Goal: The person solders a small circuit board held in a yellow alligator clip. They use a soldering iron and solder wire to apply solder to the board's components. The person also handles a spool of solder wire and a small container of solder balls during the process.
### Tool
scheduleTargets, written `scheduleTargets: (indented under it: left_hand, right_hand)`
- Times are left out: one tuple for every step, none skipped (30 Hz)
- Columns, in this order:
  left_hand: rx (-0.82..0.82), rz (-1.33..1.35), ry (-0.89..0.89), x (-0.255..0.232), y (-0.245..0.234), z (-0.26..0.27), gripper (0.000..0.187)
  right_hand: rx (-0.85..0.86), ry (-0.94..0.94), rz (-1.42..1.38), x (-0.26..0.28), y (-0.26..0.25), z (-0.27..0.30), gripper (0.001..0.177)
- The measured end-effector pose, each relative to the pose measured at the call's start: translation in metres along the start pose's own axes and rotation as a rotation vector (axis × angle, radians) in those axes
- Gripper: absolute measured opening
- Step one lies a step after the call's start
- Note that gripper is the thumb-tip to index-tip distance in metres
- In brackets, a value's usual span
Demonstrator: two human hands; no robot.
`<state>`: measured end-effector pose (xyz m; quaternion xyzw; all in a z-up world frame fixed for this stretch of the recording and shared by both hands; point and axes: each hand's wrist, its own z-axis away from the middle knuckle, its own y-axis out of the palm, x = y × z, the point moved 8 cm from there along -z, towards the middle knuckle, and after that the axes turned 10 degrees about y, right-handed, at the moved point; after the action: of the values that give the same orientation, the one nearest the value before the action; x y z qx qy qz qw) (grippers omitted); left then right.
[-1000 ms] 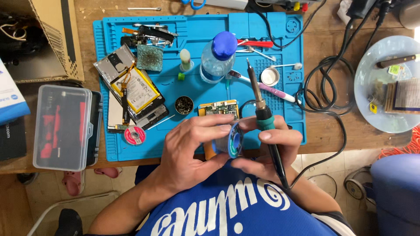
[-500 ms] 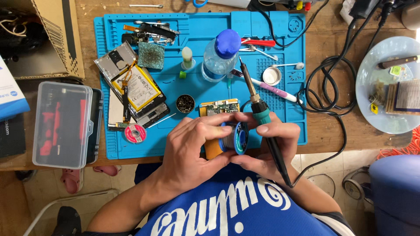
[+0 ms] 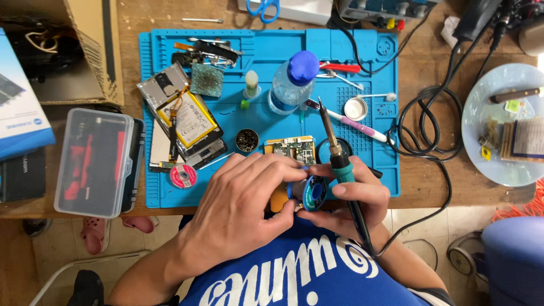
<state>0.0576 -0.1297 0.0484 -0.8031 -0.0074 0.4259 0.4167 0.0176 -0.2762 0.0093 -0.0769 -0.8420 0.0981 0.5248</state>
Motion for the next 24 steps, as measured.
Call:
scheduleTargets:
  left_hand:
    - [-0.005, -0.006, -0.001, 0.001, -0.001, 0.000, 0.025]
    - [0.012, -0.016, 0.002, 0.001, 0.000, 0.000, 0.022]
    - [0.028, -0.026, 0.005, 0.001, 0.001, 0.000, 0.019]
    - [0.025, -0.029, 0.005, 0.000, 0.002, 0.000, 0.019]
    - [0.022, -0.048, 0.001, 0.000, 0.002, 0.000, 0.016]
    - [0.019, -0.066, -0.003, 0.000, 0.002, 0.000, 0.014]
    - [0.017, -0.068, -0.004, 0.001, 0.004, 0.001, 0.014]
    - [0.013, -0.084, -0.011, 0.003, 0.005, 0.001, 0.012]
    - [0.008, -0.099, -0.017, 0.004, 0.006, 0.001, 0.011]
    - [0.007, -0.100, -0.017, 0.005, 0.007, 0.000, 0.011]
    - [0.004, -0.095, -0.022, 0.006, 0.007, -0.001, 0.012]
    - [0.003, -0.090, -0.026, 0.007, 0.008, -0.002, 0.014]
    - [0.002, -0.091, -0.025, 0.007, 0.009, -0.002, 0.014]
    - [-0.032, -0.080, -0.028, 0.008, 0.007, -0.003, 0.018]
    - [-0.067, -0.069, -0.030, 0.008, 0.005, -0.004, 0.022]
    - [-0.064, -0.066, -0.030, 0.007, 0.005, -0.005, 0.022]
    - [-0.086, -0.100, -0.005, 0.005, 0.003, -0.006, 0.024]
    - [-0.110, -0.135, 0.018, 0.002, 0.001, -0.008, 0.026]
    - [-0.109, -0.132, 0.016, 0.002, -0.003, -0.008, 0.026]
    - [-0.078, -0.069, -0.005, 0.004, -0.003, -0.009, 0.031]
    - [-0.047, -0.005, -0.026, 0.005, -0.003, -0.009, 0.036]
    - [-0.042, 0.003, -0.026, 0.005, -0.005, -0.008, 0.036]
    - [-0.012, 0.115, -0.075, 0.010, -0.003, -0.006, 0.042]
    - [0.019, 0.224, -0.122, 0.013, -0.001, -0.004, 0.047]
  right_hand:
    - [0.003, -0.007, -0.003, -0.001, 0.000, 0.000, 0.054]
    - [0.008, -0.043, 0.045, 0.001, 0.000, 0.000, 0.056]
    - [0.014, -0.080, 0.092, 0.002, 0.001, 0.001, 0.057]
    - [0.015, -0.084, 0.091, 0.002, 0.001, 0.001, 0.057]
    - [0.006, -0.099, 0.122, 0.002, 0.001, 0.002, 0.057]
    - [-0.003, -0.113, 0.153, 0.003, 0.001, 0.002, 0.056]
    - [-0.002, -0.116, 0.151, 0.003, 0.001, 0.002, 0.056]
    - [0.007, -0.124, 0.195, 0.004, 0.002, 0.002, 0.055]
    - [0.016, -0.131, 0.238, 0.004, 0.003, 0.003, 0.055]
    - [0.017, -0.132, 0.238, 0.004, 0.003, 0.003, 0.055]
    - [0.010, -0.128, 0.241, 0.003, 0.003, 0.003, 0.054]
    - [0.002, -0.122, 0.246, 0.002, 0.002, 0.004, 0.054]
    - [0.002, -0.123, 0.246, 0.002, 0.003, 0.001, 0.054]
    - [-0.014, -0.147, 0.234, 0.005, 0.002, 0.000, 0.056]
    - [-0.031, -0.171, 0.223, 0.008, 0.001, -0.001, 0.058]
    - [-0.033, -0.168, 0.224, 0.007, -0.002, 0.001, 0.058]
    - [-0.013, -0.162, 0.244, 0.005, -0.002, 0.004, 0.057]
    - [0.008, -0.156, 0.263, 0.003, -0.003, 0.005, 0.057]
    - [0.009, -0.153, 0.263, 0.004, -0.002, 0.003, 0.057]
    - [-0.011, -0.137, 0.228, 0.005, -0.004, 0.002, 0.057]
    - [-0.032, -0.120, 0.192, 0.006, -0.007, 0.001, 0.058]
    - [-0.034, -0.111, 0.197, 0.007, -0.008, 0.002, 0.058]
    - [-0.028, -0.058, 0.123, 0.005, -0.011, 0.003, 0.059]
    - [-0.024, -0.008, 0.050, 0.002, -0.014, 0.003, 0.061]
